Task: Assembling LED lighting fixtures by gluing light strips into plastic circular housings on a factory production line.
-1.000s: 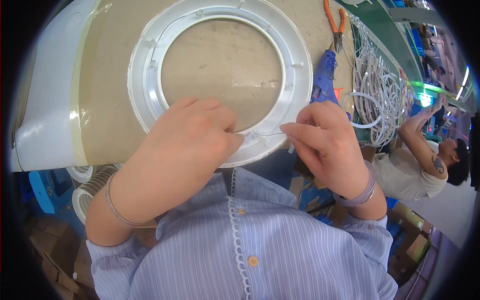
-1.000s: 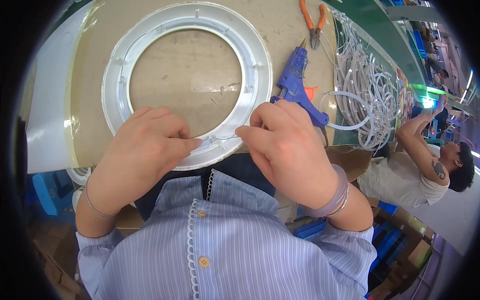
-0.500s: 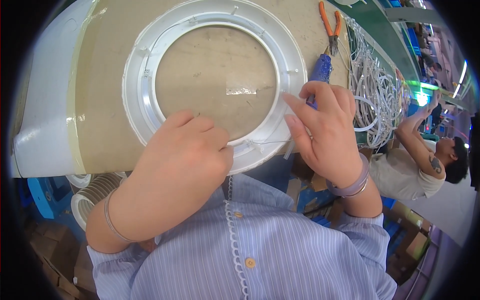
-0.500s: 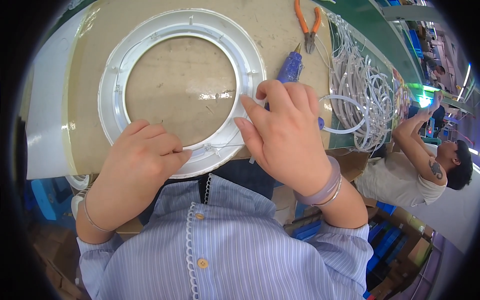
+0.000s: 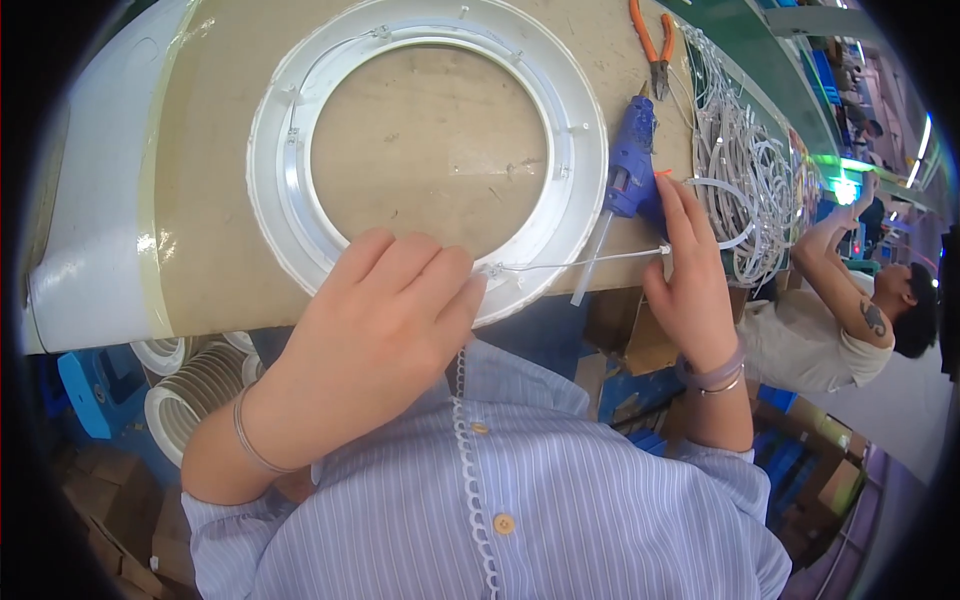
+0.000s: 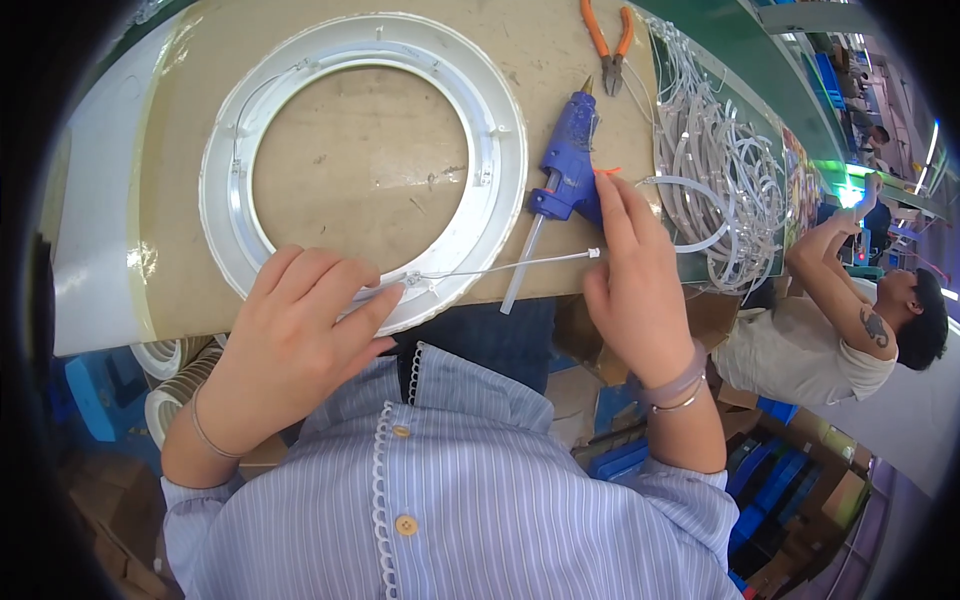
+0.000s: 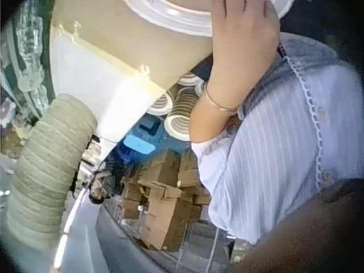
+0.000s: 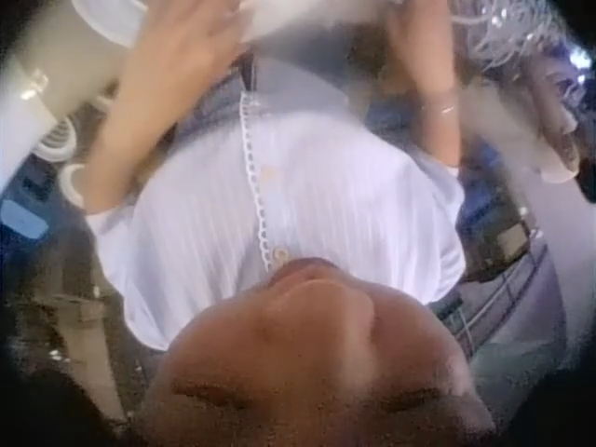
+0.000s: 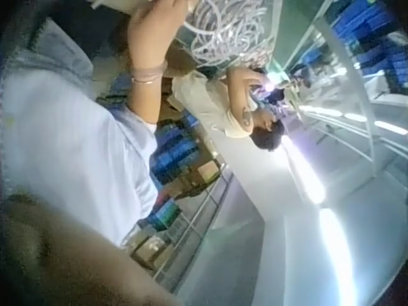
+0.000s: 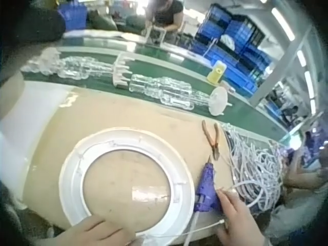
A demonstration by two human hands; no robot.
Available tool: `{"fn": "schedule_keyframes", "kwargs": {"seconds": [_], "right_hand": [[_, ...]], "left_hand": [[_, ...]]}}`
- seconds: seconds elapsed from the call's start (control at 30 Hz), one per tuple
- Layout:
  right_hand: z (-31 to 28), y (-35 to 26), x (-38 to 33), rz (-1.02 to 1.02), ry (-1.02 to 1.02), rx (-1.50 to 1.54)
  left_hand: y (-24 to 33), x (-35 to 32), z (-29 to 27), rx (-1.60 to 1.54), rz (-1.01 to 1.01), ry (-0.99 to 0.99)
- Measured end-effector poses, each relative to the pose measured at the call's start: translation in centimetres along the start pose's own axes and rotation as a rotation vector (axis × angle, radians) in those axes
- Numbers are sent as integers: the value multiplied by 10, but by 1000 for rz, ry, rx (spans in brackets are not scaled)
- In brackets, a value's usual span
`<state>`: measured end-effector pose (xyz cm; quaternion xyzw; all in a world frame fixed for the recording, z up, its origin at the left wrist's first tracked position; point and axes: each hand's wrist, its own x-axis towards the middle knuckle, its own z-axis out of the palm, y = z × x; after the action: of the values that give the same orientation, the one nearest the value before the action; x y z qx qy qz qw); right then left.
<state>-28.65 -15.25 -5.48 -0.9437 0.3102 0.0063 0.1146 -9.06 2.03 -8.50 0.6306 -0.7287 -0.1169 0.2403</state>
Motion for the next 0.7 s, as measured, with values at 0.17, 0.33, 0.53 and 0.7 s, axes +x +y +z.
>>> {"fn": "schedule_keyframes", "kwargs": {"seconds": [0.17,0.33,0.53,0.7], "right_hand": [[14,11,5,66,133,20],[12,25,5,104,56,12],[-7,49,-29,301,422,797],[-28,30,-52,213,464,1151]], "left_hand": [[0,-8,-1,34,32,134],[-14,-27,-9,-37,28,236],[-17,-34,1,-77,78,278],[3,-9,21,-80,30,379]]}}
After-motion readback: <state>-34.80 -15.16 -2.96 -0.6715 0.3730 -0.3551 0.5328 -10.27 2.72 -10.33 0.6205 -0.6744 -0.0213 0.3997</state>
